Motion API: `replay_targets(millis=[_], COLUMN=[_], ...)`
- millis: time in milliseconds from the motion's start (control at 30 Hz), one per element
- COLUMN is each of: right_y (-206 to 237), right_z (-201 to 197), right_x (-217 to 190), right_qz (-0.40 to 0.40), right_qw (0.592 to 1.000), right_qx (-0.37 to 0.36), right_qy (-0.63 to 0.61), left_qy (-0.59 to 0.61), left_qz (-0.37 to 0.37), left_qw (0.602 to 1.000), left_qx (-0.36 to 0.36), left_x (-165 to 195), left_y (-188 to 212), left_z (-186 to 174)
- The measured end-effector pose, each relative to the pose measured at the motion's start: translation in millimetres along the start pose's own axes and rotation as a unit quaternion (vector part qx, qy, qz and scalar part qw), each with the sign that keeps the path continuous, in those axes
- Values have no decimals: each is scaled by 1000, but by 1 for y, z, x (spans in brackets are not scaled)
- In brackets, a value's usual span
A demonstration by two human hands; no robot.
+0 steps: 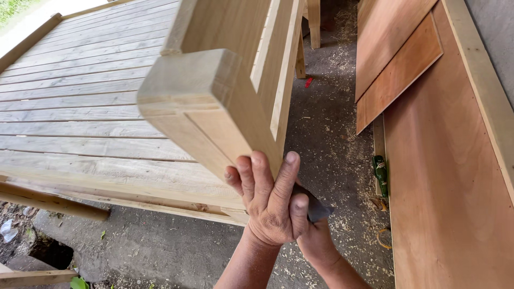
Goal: The person sands a wooden bench frame using a sanding block, working along the top rail and slats, then moves to the end post and sands its edges and corners by hand.
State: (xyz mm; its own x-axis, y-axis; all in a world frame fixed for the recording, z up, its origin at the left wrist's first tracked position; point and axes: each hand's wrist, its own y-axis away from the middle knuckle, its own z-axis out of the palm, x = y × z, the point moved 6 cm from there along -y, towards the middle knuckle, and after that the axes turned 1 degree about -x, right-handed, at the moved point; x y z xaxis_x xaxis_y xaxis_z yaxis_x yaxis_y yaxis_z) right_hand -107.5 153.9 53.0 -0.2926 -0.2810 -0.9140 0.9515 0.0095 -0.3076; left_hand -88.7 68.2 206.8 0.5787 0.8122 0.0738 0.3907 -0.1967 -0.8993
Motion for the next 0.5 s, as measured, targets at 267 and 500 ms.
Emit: replay_targets(millis=[267,500], right_y=[6,0], right_z=[17,7], right_x=[-22,-26], right_qz=[39,112], right_qw=[994,943], right_qx=[88,164], right_qy=[51,-268], left_qy=[175,302], left_qz=[-1,-60], left_qw=[985,950], left_qx=[4,-54], left_x=[-14,-16], left_y=[9,34], left_z=[-13,-41])
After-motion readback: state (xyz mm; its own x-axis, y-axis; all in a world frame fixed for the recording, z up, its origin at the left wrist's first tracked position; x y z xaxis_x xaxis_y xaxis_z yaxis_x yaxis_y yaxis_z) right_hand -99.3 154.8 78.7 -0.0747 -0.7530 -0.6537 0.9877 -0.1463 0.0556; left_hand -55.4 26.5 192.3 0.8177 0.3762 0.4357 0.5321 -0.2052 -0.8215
